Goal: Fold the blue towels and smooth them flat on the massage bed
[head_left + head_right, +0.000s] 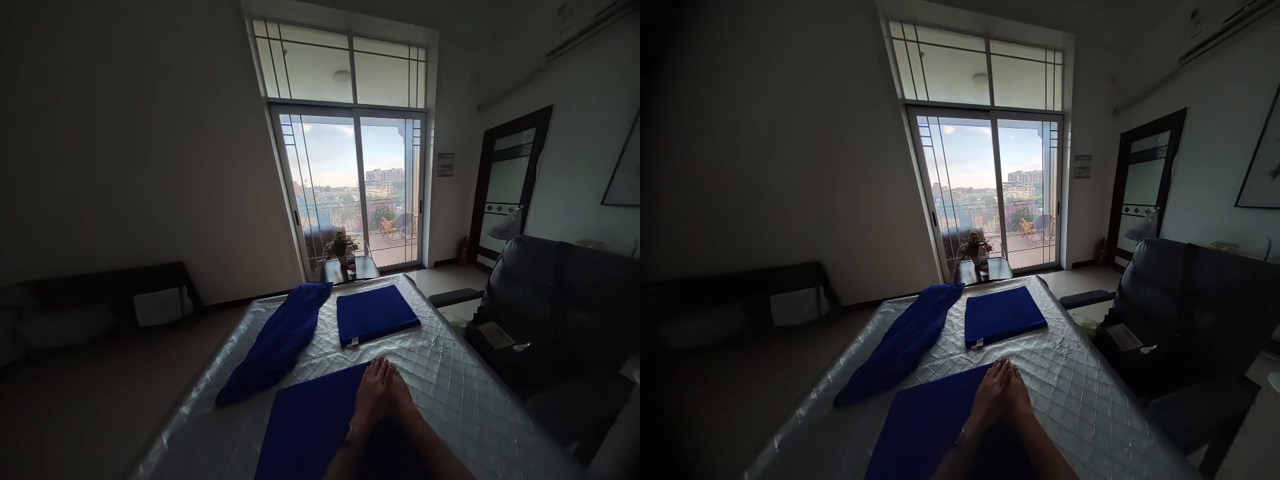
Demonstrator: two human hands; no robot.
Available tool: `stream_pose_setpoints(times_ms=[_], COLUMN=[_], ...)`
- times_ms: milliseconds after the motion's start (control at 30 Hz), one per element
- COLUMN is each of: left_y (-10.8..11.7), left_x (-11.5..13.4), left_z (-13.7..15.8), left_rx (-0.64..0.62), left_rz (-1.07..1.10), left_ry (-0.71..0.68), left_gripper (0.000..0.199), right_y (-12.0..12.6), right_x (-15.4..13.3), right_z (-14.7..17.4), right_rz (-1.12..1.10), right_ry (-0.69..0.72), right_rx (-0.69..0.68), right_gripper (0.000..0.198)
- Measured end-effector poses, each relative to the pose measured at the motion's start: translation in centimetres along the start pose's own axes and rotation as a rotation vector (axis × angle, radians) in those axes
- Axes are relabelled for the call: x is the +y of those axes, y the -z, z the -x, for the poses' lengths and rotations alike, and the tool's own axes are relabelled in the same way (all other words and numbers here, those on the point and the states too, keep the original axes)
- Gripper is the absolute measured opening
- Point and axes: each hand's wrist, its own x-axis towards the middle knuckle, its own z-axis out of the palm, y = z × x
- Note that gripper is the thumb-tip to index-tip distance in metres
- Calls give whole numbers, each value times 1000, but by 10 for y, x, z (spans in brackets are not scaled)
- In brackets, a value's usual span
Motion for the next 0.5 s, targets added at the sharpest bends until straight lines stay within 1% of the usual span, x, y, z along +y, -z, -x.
stream_pose_setpoints(times_ms=[133,233,367,500], left_y=[-3,-1,0,1], left_x=[-4,-3,-1,-2], left_z=[2,2,1,1], left_rx=[-25,-48,-54,-50], left_rz=[128,161,157,127], left_ry=[113,155,157,138], left_gripper=[64,70,71,68], right_y=[-1,-5,-14,-19], right_x=[1,5,12,14], right_z=[0,0,-1,-3], right_rz=[-5,0,20,28], right_ry=[-20,0,46,41], right_rx=[-33,-30,14,53], right_gripper=[72,75,74,74])
